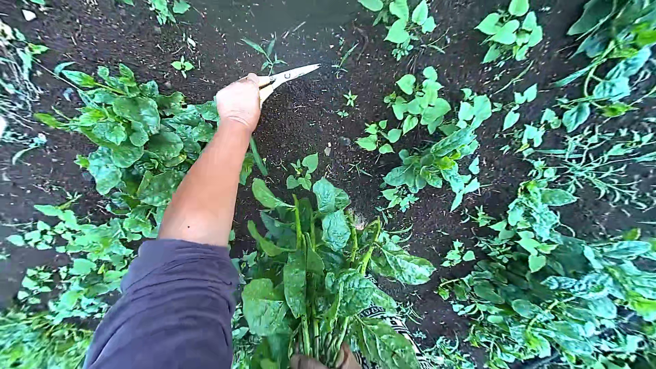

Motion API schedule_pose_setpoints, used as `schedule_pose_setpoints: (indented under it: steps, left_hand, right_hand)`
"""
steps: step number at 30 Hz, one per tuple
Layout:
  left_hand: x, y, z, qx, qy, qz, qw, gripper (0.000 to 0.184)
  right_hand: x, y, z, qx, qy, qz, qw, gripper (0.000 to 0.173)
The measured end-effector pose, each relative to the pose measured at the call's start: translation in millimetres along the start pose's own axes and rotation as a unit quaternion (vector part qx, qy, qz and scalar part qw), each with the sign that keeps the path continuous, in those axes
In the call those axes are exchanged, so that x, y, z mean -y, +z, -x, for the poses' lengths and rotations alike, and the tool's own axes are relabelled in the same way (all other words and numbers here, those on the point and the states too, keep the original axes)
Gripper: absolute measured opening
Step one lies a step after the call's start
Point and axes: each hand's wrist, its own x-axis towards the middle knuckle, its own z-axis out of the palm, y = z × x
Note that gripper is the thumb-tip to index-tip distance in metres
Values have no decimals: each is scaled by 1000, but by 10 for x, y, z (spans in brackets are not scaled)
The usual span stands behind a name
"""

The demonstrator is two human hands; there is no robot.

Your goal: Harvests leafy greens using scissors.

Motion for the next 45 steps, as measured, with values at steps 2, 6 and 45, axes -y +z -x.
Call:
schedule_pose_setpoints:
  steps: [2, 6, 45]
  left_hand:
    - [301, -127, 355, -21, -3, 30, 999, 35]
    - [1202, -89, 1505, -119, 21, 109, 987, 33]
    - [2558, 938, 3843, -214, 139, 249, 934, 5]
  right_hand:
    - [39, 135, -55, -38, 20, -6, 999, 17]
    - [-90, 382, -234, -90, 33, -33, 995, 29]
    - [-693, 2072, -1247, 44, 139, -104, 984, 12]
